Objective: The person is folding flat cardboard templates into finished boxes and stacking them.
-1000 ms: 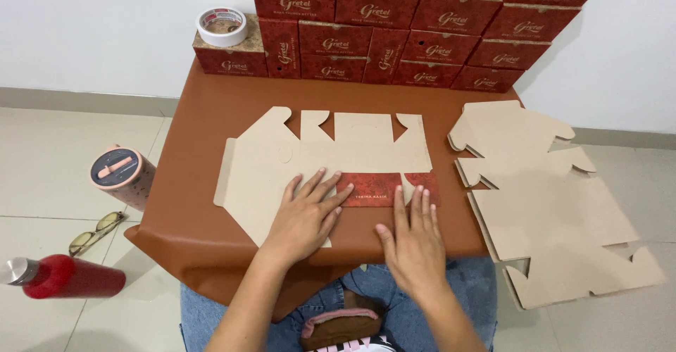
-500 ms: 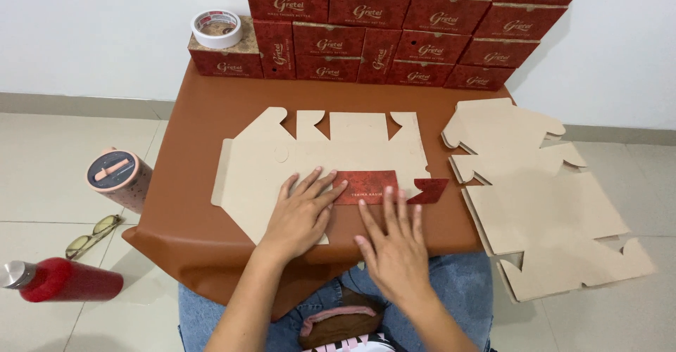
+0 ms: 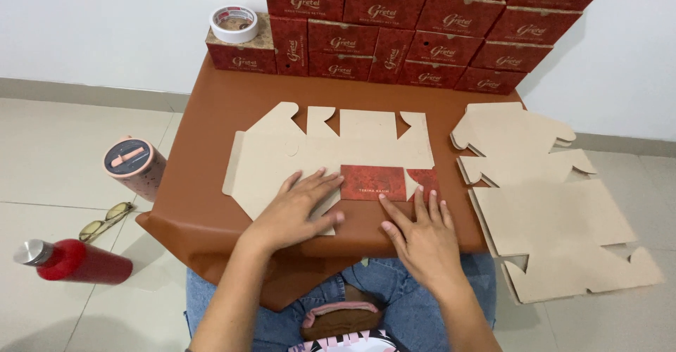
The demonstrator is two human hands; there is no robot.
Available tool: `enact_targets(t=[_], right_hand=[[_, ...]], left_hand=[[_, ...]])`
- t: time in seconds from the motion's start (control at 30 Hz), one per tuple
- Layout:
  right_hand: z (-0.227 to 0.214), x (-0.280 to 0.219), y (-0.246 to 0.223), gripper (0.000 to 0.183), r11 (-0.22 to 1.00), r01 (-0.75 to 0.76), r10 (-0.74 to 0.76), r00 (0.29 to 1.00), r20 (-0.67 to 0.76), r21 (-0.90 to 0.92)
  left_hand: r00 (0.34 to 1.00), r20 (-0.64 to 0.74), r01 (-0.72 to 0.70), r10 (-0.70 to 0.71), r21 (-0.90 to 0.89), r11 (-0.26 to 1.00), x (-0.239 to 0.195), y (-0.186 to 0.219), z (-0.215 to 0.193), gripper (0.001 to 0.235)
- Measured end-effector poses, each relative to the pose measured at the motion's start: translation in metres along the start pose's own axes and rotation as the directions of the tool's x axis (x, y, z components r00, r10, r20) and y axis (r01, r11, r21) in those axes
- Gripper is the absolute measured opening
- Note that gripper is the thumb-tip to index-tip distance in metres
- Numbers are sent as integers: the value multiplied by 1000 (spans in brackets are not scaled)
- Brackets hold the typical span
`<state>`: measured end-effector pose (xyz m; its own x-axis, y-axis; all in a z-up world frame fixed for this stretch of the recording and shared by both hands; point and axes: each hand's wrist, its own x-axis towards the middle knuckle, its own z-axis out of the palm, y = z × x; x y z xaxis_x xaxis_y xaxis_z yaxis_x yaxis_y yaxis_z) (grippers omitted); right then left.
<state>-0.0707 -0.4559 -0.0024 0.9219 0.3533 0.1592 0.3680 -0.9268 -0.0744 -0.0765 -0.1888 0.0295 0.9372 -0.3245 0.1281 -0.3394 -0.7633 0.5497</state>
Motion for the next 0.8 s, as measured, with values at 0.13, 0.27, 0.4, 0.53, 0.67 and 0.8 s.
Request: enact_targets(t=[0.13,0.27,0.4,0.53,0.67,0.8], right_hand=[[-2,3,4,53,1000,15,-16,999,32,19],[-5,4,1,55,1000,-15,15,997,80,0],[-6,4,-8,55,990,-11,2,998,60,142],[5,5,-19,59,977,76,-59,994,-87,199],[9,7,-39,59,972,210,-185,961,-206,109],[15,13,-59,55,931,326,-294,936,-196,163]], left_hand=[[948,218,216,-231,90,972,-23,10,-39,118],[939,120,326,-322,-9,945,-30,6,-47,62],[965,-169,212,-202,40,976,-16,-3,-31,26],[934,-316,205,-167,92,974,-5,-14,-9,35],[917,-305,266,-258,-17,964,-2,-15,-10,73],[933,-309,208,-185,45,977,0,-23,-9,22]])
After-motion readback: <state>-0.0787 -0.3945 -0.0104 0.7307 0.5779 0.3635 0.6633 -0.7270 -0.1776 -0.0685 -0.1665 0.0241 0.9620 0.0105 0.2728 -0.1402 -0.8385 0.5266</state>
